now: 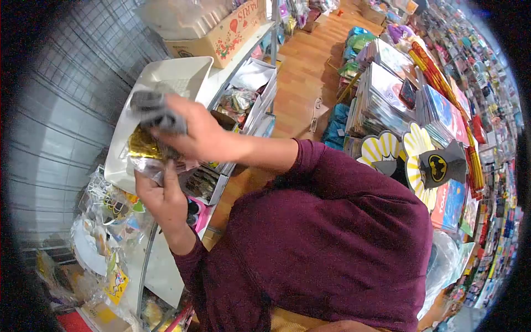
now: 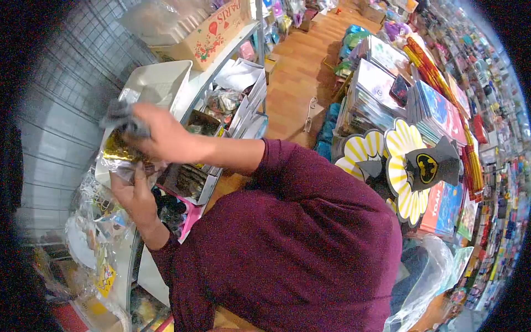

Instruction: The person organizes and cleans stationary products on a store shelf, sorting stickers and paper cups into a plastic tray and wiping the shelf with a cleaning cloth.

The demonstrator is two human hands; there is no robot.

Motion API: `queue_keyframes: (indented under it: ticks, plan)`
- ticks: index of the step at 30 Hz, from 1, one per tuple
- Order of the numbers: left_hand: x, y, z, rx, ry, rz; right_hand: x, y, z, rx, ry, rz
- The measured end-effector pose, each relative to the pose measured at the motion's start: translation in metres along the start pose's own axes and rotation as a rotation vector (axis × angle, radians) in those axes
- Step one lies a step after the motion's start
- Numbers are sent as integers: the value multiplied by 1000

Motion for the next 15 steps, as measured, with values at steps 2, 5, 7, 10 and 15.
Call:
queue_keyframes:
  ticks: [2,5,7,10,15]
  plan:
    - [-13,-2,-5,32,89,-130,14,-8,15,-226,-22,87]
    - [-27,0,-6,118,76,-170,23,-10,22,-387,-80,93]
    - [-26,-9,-1,93,130,-162,24,-6,21,-410,-105,78]
    - [-15,3,4,30,-5,-207,9,8,3,-81,-38,-20]
    - [-25,-6,18,47,-38,99,-2,39,-12,569,161,-823]
Point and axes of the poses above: each hand's wrist, its own z-axis away from the middle knuckle, its own x-axis out of the palm, y = z × x, the point moved 2 cm from there along -z, towards the middle knuckle, and after that the axes turned 2 degrees about y, right-handed, at the moved point
